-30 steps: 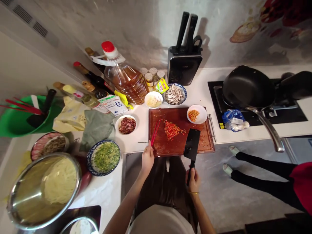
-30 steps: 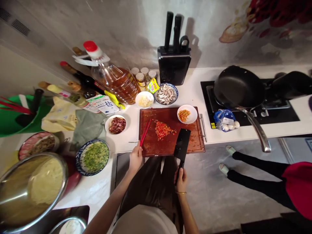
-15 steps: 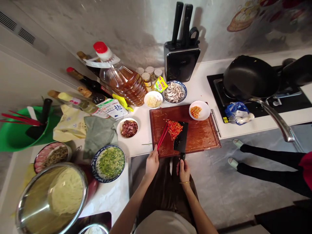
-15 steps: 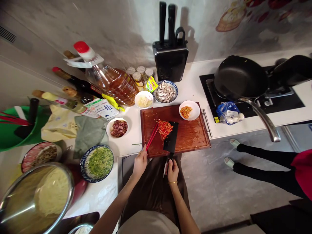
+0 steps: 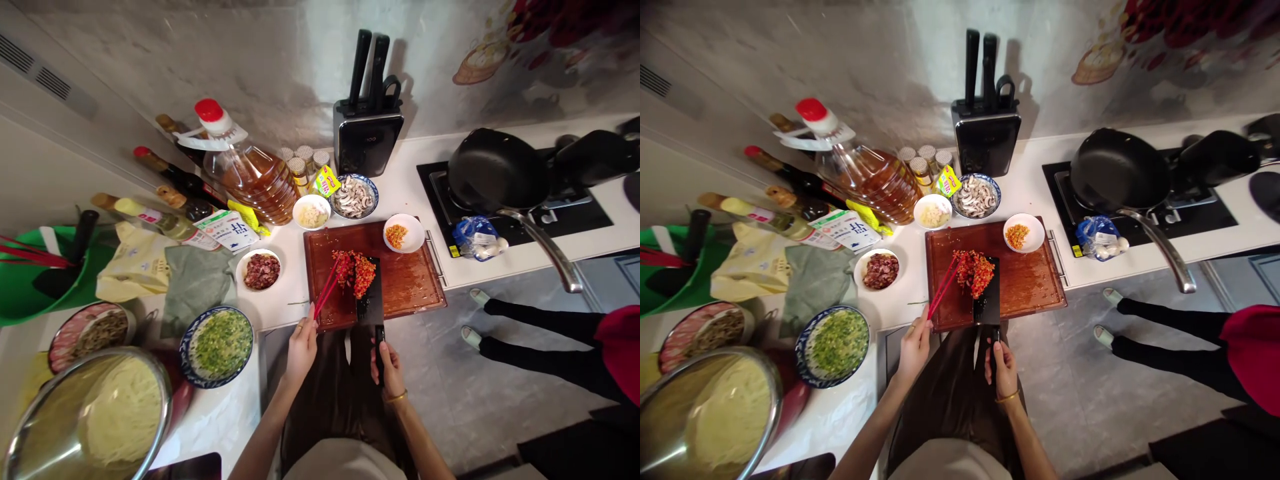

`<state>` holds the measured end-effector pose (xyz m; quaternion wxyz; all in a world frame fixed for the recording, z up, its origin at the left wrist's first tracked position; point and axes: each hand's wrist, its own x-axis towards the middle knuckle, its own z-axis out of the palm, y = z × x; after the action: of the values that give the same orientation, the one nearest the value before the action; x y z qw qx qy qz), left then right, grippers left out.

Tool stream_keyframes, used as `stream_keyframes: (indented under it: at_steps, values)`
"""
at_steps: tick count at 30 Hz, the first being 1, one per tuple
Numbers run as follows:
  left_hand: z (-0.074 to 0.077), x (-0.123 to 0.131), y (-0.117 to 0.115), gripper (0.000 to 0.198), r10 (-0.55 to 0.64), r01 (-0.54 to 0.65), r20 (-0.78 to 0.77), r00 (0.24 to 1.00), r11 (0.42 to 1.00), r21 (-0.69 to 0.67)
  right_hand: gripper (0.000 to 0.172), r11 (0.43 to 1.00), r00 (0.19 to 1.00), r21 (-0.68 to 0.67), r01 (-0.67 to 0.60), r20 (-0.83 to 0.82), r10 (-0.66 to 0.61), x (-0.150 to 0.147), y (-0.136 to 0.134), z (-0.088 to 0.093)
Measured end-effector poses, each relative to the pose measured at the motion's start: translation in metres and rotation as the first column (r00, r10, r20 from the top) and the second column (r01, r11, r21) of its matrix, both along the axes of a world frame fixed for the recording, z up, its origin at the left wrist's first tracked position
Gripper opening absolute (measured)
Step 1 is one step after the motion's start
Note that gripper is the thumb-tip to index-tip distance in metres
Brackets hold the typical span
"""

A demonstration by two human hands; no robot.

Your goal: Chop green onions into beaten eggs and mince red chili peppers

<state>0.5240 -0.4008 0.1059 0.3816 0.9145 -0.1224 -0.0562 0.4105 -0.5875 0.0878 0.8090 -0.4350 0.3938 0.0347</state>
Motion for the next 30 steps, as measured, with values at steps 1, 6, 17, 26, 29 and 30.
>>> stream_keyframes:
  at_steps: [1,6,17,26,29,30]
  values:
    - [0.004,0.003,-0.001,0.045,-0.043,0.043,0.001,0.999,0.999,-0.013,0.044,1.000,1.000,0.002,0.001,-0.006,-0.001,-0.003,-0.009,0.010]
    - [0.029,0.027,-0.023,0.048,-0.272,0.274,0.052,0.961,0.961,-0.033,0.044,1.000,0.999,0.012,0.009,-0.046,-0.009,-0.002,-0.064,0.064]
    - [0.024,0.084,-0.119,0.050,-0.533,0.533,0.075,0.843,0.846,0.014,0.044,0.995,0.992,-0.062,-0.075,-0.103,0.069,0.062,-0.181,0.102]
    - [-0.001,0.115,-0.149,0.054,-0.457,0.426,0.091,0.885,0.873,0.237,0.041,0.972,0.959,-0.091,-0.218,-0.204,0.196,0.081,-0.216,0.118]
    - [-0.003,0.128,-0.156,0.053,-0.412,0.375,0.091,0.907,0.886,0.272,0.042,0.967,0.947,-0.080,-0.243,-0.237,0.218,0.082,-0.223,0.129]
    - [-0.003,0.131,-0.158,0.052,-0.392,0.357,0.086,0.916,0.893,0.275,0.043,0.965,0.943,-0.081,-0.248,-0.248,0.222,0.080,-0.225,0.132]
